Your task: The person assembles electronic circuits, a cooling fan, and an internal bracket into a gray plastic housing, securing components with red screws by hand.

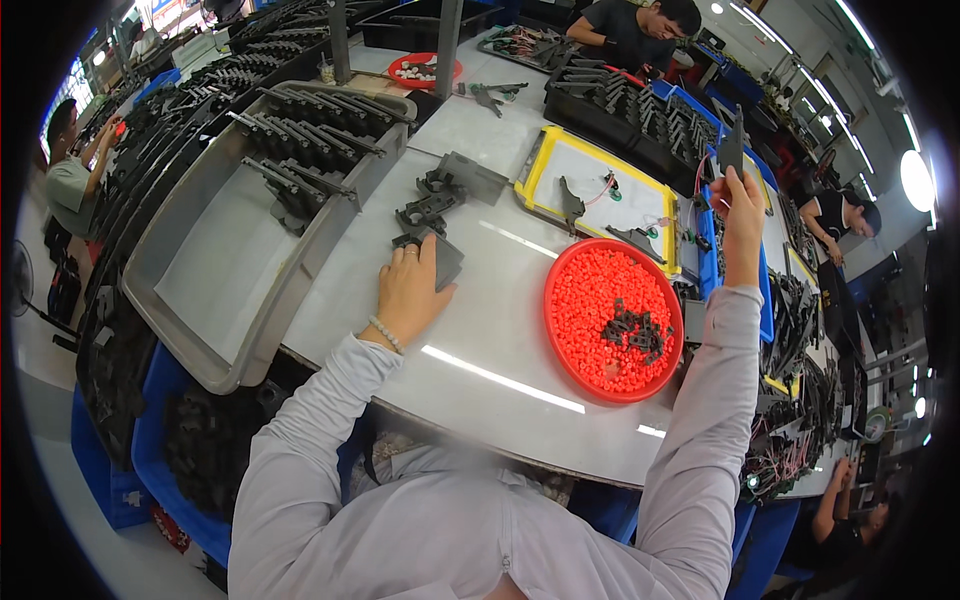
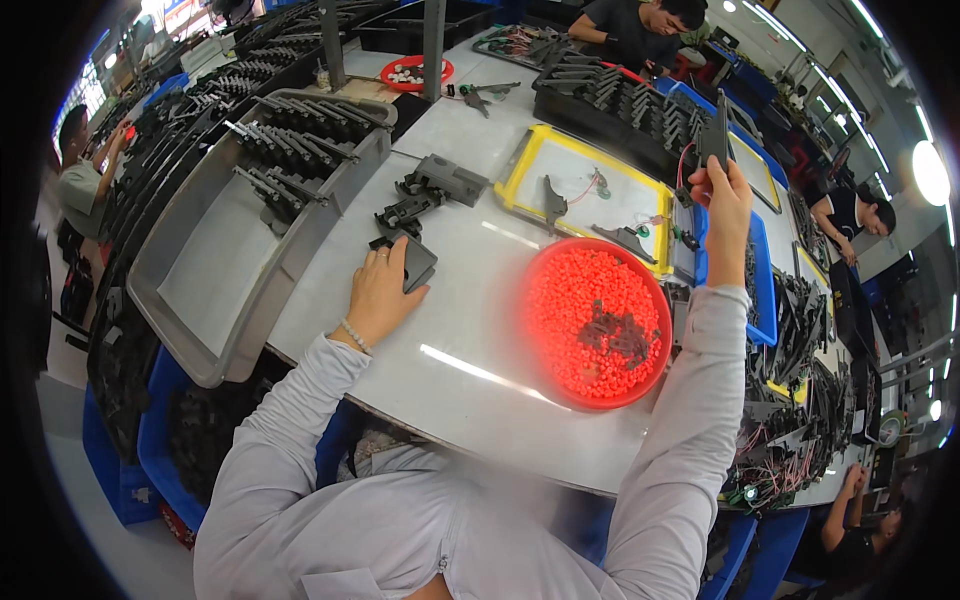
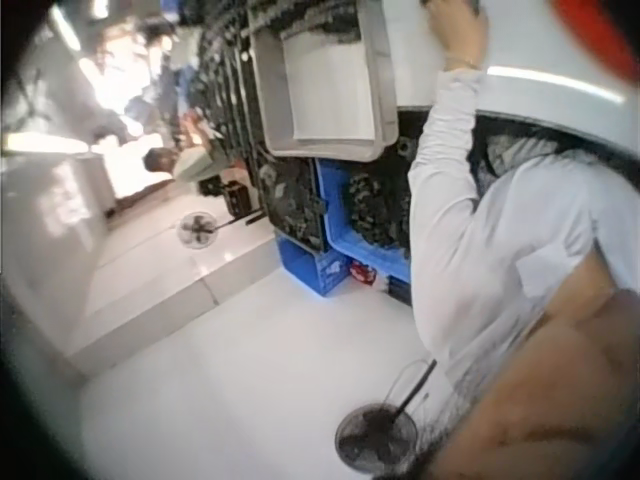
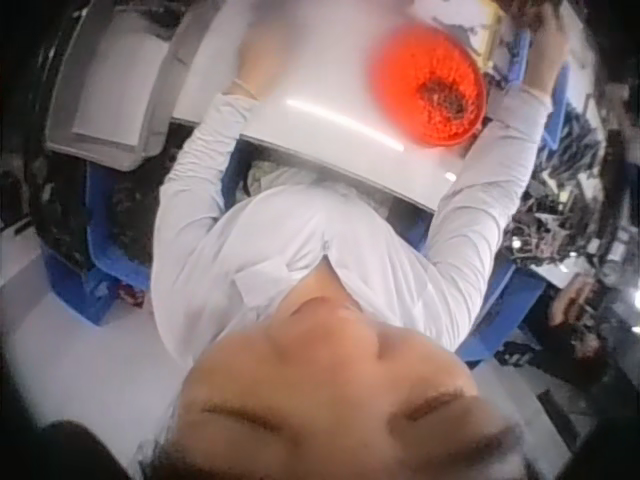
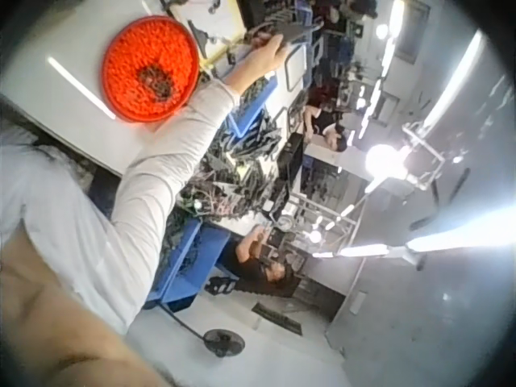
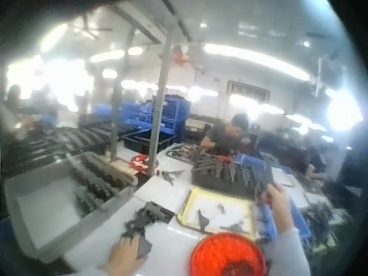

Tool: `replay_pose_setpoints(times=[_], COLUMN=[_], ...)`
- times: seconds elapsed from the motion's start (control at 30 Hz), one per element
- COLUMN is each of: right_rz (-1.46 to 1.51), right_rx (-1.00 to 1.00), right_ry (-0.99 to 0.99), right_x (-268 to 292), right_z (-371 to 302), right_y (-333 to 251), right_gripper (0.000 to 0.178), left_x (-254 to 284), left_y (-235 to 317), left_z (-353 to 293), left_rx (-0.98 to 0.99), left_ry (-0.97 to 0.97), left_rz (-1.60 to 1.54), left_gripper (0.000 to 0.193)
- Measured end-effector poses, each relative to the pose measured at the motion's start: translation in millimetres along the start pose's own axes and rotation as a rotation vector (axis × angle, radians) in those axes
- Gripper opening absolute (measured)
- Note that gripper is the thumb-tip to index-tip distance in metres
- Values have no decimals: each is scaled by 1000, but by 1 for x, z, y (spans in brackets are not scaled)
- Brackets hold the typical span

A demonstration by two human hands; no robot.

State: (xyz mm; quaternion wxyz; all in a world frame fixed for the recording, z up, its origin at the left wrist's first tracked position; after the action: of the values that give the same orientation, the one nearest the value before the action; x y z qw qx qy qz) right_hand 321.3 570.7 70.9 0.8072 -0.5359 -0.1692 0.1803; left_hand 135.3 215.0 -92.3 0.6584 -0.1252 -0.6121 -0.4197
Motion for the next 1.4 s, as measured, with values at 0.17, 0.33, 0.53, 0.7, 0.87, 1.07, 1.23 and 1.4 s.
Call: replay_pose_setpoints(times=[0.17,0.33,0.53,0.7,0.87,1.07,1.23,1.4], right_rz=[112,317,385,132,191,187,144,379], right_rx=[86,60,-157,-162,-156,-193,-47,-400], right_ry=[-114,-163,-281,-387,-344,-437,-421,-410], right_x=[21,31,11,-7,-38,-42,-54,-55], right_z=[-91,-160,-233,-264,-267,-271,-266,-269], right_y=[-37,-48,-36,-32,-15,9,11,15], right_gripper=[20,23,30,20,19,20,19,19], left_x=[8,7,30,25,27,33,16,19], left_y=[-12,-7,25,60,91,100,80,101], left_z=[-18,-39,-49,-64,-71,-76,-69,-71], left_rx=[28,-73,167,248,17,-258,42,25], left_ry=[-28,-5,-488,-798,-1000,-878,-716,-485], left_rz=[-583,-911,-2078,-2268,-2093,-1798,-1586,-1884], left_gripper=[69,59,57,58,68,63,40,48])
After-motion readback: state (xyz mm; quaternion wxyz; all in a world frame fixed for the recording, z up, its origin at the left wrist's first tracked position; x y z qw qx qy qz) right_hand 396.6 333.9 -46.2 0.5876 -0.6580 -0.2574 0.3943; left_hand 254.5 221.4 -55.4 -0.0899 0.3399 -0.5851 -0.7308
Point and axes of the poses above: each hand's wrist, its own z-axis towards the middle knuckle, its own x-axis out of the back of the hand, y = z × x, the point moved 1 cm from there along z, towards the middle knuckle
